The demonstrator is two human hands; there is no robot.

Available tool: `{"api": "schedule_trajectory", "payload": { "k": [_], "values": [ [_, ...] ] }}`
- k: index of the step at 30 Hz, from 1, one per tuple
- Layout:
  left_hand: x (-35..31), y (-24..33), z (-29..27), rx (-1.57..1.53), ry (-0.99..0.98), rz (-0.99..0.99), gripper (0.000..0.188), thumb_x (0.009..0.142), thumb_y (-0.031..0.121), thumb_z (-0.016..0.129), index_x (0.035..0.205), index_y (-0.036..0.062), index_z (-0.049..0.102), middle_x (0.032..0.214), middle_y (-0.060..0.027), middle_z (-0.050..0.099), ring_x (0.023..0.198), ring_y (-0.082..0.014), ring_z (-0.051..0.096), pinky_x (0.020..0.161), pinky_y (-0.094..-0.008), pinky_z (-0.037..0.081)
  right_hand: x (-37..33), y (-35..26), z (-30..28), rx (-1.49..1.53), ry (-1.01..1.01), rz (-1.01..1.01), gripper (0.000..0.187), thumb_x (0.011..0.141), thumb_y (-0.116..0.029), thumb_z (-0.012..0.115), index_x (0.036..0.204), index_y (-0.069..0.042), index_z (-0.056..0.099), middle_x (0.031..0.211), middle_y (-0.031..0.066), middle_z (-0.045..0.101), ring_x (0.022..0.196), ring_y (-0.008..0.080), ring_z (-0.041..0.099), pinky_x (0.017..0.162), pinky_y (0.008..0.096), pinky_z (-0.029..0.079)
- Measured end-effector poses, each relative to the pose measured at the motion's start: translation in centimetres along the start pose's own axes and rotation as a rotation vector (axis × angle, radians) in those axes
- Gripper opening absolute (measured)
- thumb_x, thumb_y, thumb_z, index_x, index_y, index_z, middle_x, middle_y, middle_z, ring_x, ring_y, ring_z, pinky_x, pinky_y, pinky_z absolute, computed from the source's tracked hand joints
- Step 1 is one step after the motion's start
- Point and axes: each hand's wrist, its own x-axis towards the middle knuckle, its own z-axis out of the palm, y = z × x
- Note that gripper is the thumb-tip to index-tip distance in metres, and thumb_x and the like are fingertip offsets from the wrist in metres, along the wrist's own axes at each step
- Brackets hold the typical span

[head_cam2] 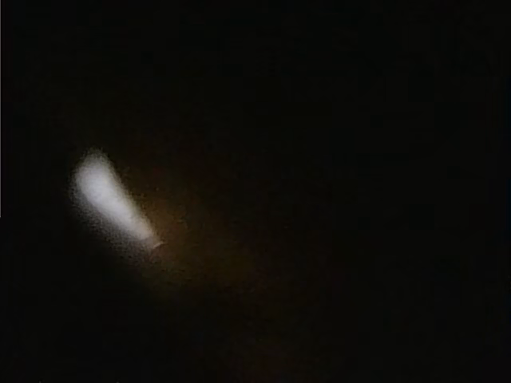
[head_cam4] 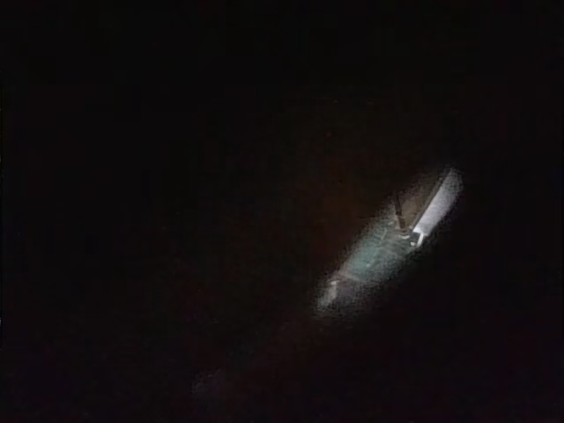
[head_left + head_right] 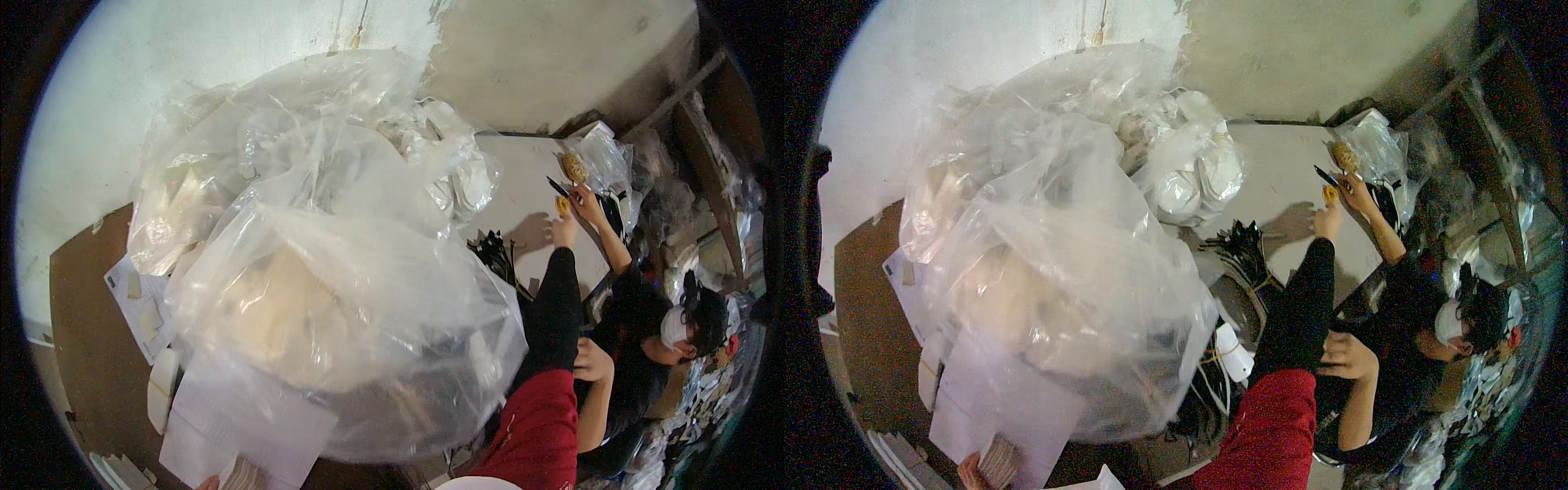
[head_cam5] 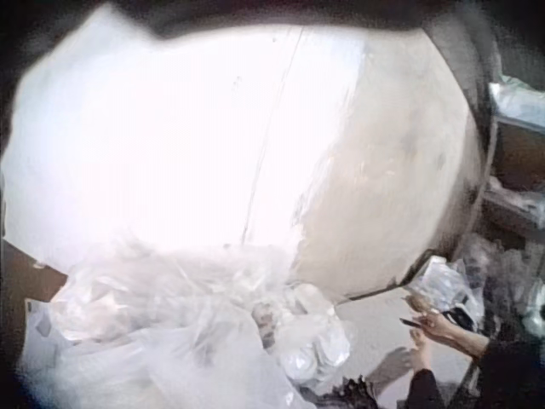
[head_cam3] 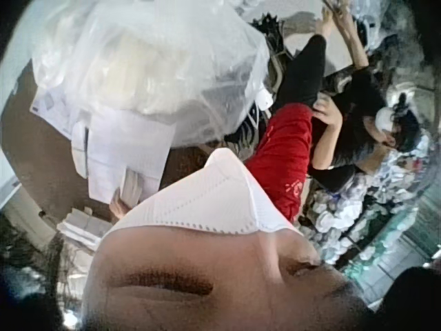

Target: The person counts stacks of white paper strips at a table, bundles them with rubber bands, and writes on a notebook. Another person works nearby with black strips.

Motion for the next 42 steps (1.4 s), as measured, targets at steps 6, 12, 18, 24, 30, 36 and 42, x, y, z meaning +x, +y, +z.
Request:
{"api": "schedule_trajectory", "payload": {
  "k": [6,12,18,24,30,36,42],
  "values": [
    [0.8,-1.5,1.0,-0.016,-0.051,0.015,0.06,0.075,0.018,0.068,0.133,0.0079,0.054,0.12,-0.0177,0.062,0.106,-0.039,0.057,0.092,-0.0506,0.043,5.0,6.7,-2.8,-0.249,0.034,-0.174,0.046,0.09,-0.017,0.059,0.133,-0.006,0.055,0.102,0.0224,0.07,0.101,0.0376,0.066,0.087,0.0434,0.05],
    [0.4,-1.9,0.3,0.05,-0.067,-0.001,0.057,0.076,0.018,0.067,0.131,0.0076,0.055,0.118,-0.0182,0.062,0.105,-0.039,0.057,0.092,-0.0503,0.043,4.2,4.5,0.8,-0.136,0.253,-0.116,0.034,0.09,-0.019,0.06,0.121,-0.006,0.065,0.104,0.0211,0.07,0.102,0.0369,0.066,0.088,0.0421,0.05],
    [0.5,-1.7,-0.1,0.078,-0.091,-0.011,0.054,0.078,0.017,0.065,0.13,0.0074,0.056,0.117,-0.0187,0.062,0.105,-0.039,0.057,0.091,-0.0499,0.043,4.1,2.2,0.8,-0.065,0.296,-0.034,0.021,0.089,-0.02,0.065,0.101,-0.004,0.072,0.098,0.0178,0.07,0.092,0.0343,0.067,0.078,0.0418,0.051],
    [0.5,-3.3,1.5,0.015,-0.06,-0.005,0.051,0.079,0.017,0.064,0.128,0.0071,0.058,0.116,-0.0192,0.062,0.104,-0.0389,0.057,0.091,-0.0496,0.043,5.4,8.7,-1.6,0.302,0.296,0.007,0.036,0.099,-0.023,0.056,0.122,0.004,0.059,0.119,0.0208,0.063,0.103,0.0291,0.062,0.086,0.0392,0.048],
    [-1.6,-2.5,1.0,0.049,-0.003,-0.044,0.048,0.08,0.017,0.062,0.127,0.0068,0.059,0.114,-0.0196,0.063,0.103,-0.0389,0.057,0.09,-0.0492,0.044,3.2,1.8,-2.0,0.914,0.209,0.365,0.039,0.102,-0.027,0.051,0.129,0.0,0.053,0.113,0.01,0.063,0.099,0.0213,0.059,0.086,0.0341,0.047],
    [-0.8,-1.3,1.8,0.012,-0.031,-0.09,0.058,0.078,0.017,0.066,0.133,0.0069,0.051,0.121,-0.0195,0.06,0.108,-0.0384,0.055,0.093,-0.0499,0.042,3.7,0.5,-6.6,1.449,-0.085,0.373,0.035,0.103,-0.036,0.045,0.126,-0.011,0.054,0.113,0.0018,0.062,0.102,0.021,0.058,0.091,0.0401,0.044],
    [0.8,0.4,0.6,-0.109,-0.006,-0.068,0.071,0.053,0.022,0.07,0.12,0.0073,0.051,0.112,-0.0158,0.056,0.107,-0.0364,0.052,0.096,-0.0494,0.037,0.2,-5.3,-13.2,0.634,0.161,-0.256,0.029,0.094,-0.024,0.057,0.11,0.001,0.06,0.091,0.0158,0.066,0.081,0.0265,0.061,0.076,0.037,0.049]
  ]
}}
